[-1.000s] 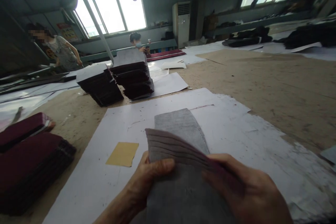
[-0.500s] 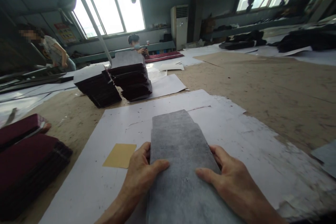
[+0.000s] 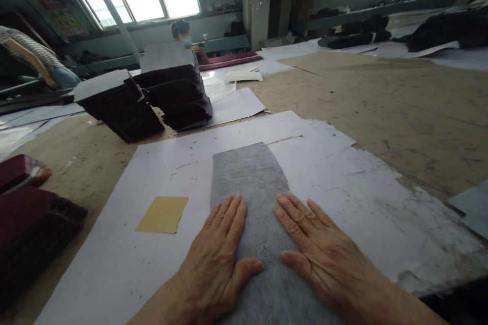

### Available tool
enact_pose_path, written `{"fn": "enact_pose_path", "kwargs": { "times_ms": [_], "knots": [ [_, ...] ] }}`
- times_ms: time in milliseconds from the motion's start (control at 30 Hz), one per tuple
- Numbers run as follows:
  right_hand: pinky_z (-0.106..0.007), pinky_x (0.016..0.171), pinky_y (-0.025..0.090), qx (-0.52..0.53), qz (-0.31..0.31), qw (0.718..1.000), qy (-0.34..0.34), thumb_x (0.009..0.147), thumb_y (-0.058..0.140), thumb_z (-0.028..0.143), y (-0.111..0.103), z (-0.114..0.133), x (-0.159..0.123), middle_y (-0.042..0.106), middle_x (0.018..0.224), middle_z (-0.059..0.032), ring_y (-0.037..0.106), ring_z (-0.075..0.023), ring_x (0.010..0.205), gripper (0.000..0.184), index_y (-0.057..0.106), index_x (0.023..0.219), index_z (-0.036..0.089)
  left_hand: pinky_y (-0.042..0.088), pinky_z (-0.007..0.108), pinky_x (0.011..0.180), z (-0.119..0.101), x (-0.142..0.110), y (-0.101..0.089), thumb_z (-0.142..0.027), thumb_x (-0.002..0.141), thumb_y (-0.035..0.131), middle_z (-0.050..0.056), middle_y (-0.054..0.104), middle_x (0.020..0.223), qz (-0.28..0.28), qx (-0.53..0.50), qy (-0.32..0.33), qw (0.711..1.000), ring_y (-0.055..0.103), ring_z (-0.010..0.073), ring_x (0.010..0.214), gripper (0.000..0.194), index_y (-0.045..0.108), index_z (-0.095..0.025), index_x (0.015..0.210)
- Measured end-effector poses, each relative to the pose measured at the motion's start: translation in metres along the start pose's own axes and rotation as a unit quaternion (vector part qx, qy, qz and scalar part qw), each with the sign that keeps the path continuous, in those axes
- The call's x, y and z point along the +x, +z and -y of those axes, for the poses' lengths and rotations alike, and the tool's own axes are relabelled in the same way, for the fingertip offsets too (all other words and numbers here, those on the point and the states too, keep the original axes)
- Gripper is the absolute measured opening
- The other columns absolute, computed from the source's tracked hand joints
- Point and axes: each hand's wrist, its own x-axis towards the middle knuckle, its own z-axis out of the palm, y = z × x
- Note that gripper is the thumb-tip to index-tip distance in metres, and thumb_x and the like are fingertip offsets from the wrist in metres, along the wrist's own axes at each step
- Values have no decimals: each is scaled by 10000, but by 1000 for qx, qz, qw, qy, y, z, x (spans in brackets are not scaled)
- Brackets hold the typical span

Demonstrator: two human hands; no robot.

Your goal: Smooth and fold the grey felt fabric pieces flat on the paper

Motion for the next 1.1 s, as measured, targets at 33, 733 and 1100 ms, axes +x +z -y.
{"fn": "enact_pose_path", "kwargs": {
  "times_ms": [33,733,1100],
  "knots": [
    [-494,947,418,4,25,1000,-11,879,413,398,1,0,-1,387,1377,-138,333,-280,1273,535,382,1319,96,300,465,1049,0,-1,2,-511,841,406,166,238,1455,26,-1,9,1000,223,279,1333,767,93,-108,1413],
    [-298,675,473,246,130,940,196,587,669,169,-16,-27,44,620,810,-13,578,-179,780,239,599,814,195,364,471,1009,5,2,-7,-502,766,537,151,328,1415,30,-97,-78,992,340,292,1274,780,203,-168,1387],
    [-329,566,478,203,9,952,228,586,675,348,-1,-28,26,624,772,-20,593,-204,682,304,595,846,213,444,376,772,25,10,-33,-225,572,741,49,577,907,-63,-155,-203,965,524,210,859,393,549,-172,911]
  ]
}}
